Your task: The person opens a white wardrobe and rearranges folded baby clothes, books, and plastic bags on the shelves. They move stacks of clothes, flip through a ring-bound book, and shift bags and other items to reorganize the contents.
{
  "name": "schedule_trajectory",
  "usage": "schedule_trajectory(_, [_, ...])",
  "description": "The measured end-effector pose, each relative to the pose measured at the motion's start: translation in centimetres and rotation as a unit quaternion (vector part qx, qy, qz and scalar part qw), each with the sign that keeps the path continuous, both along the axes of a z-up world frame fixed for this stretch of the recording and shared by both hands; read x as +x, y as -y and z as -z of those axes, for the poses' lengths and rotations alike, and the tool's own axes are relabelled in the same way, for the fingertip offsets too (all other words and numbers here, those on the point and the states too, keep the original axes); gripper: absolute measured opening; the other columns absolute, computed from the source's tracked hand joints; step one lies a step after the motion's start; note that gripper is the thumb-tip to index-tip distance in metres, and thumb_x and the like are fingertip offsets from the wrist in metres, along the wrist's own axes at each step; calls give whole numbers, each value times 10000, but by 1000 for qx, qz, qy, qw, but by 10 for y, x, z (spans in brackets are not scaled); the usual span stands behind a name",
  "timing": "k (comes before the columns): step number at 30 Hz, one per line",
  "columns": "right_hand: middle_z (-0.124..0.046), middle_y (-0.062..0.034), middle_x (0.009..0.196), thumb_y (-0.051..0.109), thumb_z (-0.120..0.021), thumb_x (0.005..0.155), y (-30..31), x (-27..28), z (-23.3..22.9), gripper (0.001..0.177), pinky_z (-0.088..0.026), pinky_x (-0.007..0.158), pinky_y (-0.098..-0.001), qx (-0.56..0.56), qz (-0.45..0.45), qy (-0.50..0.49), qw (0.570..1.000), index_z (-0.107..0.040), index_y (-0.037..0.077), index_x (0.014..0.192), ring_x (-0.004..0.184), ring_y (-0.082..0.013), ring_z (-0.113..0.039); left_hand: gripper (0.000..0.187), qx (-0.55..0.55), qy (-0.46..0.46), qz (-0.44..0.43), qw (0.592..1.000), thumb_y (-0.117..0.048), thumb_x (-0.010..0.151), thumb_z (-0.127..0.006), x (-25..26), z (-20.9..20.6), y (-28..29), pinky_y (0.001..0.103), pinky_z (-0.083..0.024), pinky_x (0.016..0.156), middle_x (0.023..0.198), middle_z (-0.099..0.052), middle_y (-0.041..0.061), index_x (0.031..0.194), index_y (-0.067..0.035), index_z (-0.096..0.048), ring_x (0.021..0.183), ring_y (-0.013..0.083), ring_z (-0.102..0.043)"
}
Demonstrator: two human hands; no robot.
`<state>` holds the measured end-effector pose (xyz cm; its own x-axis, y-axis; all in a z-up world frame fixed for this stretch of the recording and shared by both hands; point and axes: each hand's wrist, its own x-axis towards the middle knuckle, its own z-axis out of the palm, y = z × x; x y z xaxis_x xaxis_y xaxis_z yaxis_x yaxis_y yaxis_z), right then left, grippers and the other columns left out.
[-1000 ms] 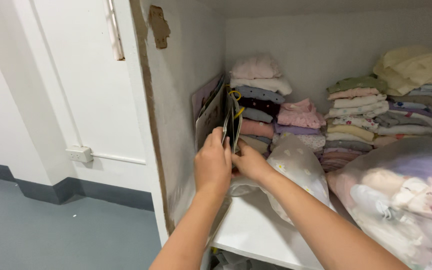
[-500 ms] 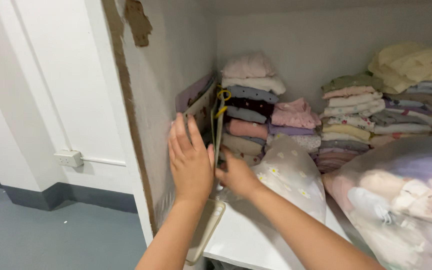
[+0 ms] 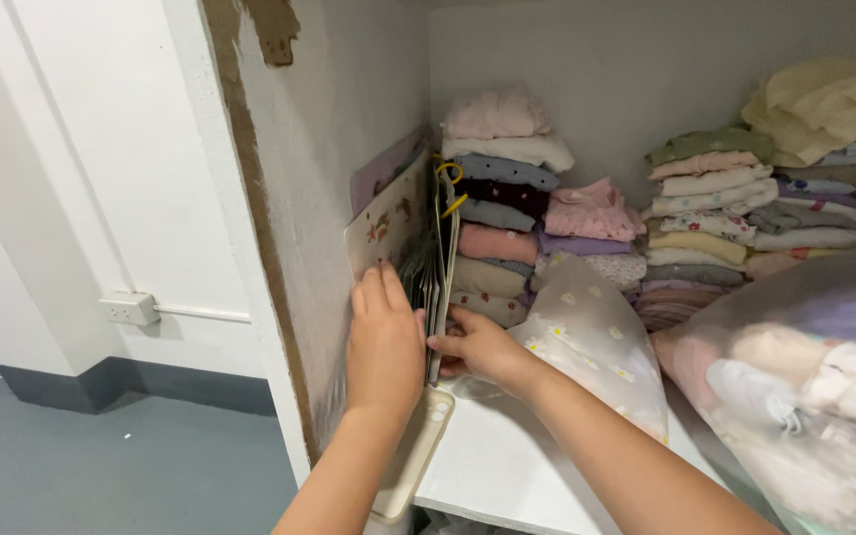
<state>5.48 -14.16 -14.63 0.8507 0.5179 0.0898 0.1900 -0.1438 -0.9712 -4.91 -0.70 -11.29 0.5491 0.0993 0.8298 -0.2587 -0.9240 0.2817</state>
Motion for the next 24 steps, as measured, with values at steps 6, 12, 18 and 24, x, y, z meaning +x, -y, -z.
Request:
schedule_trajectory(6, [-693,-113,1158,181,-610,979,11,9,4,446,-622,815,-304,26,-13,-35,999,-513,20,1383,953,-173,-716,949,-133,-13,66,989,-205,813,-785,13,4,11,467,-413,1061,1397,-403,328,1481,145,-209,1309,490,-426])
schedule_trajectory(12, [-689,-86,1152,119,-604,964,26,17,1,409,-637,776,-276,-25,-13,7,1000,-560,44,1364,934,-152,-700,1003,-182,-100,111,972,-368,860,-776,32,21,5,451,-421,1085,1438,-390,342,1503,132,-191,1320,483,-466])
schedule_trajectory(18, [-692,-78,1130,127,-604,969,27,17,1,404,-626,749,-262,-21,-8,-18,1000,-571,50,1364,922,-134,-700,999,-198,-92,133,967,-414,847,-778,48,37,4,465,-434,1066,1452,-414,350,1489,124,-234,1309,488,-490])
schedule_trajectory(24, [-703,-86,1026,143,-643,953,26,18,1,469,-614,703,-263,-12,6,-43,999,-549,64,1406,813,-148,-708,789,-213,-101,109,966,-377,893,-731,76,47,-4,493,-495,987,1329,-576,315,1456,31,-358,1194,477,-591])
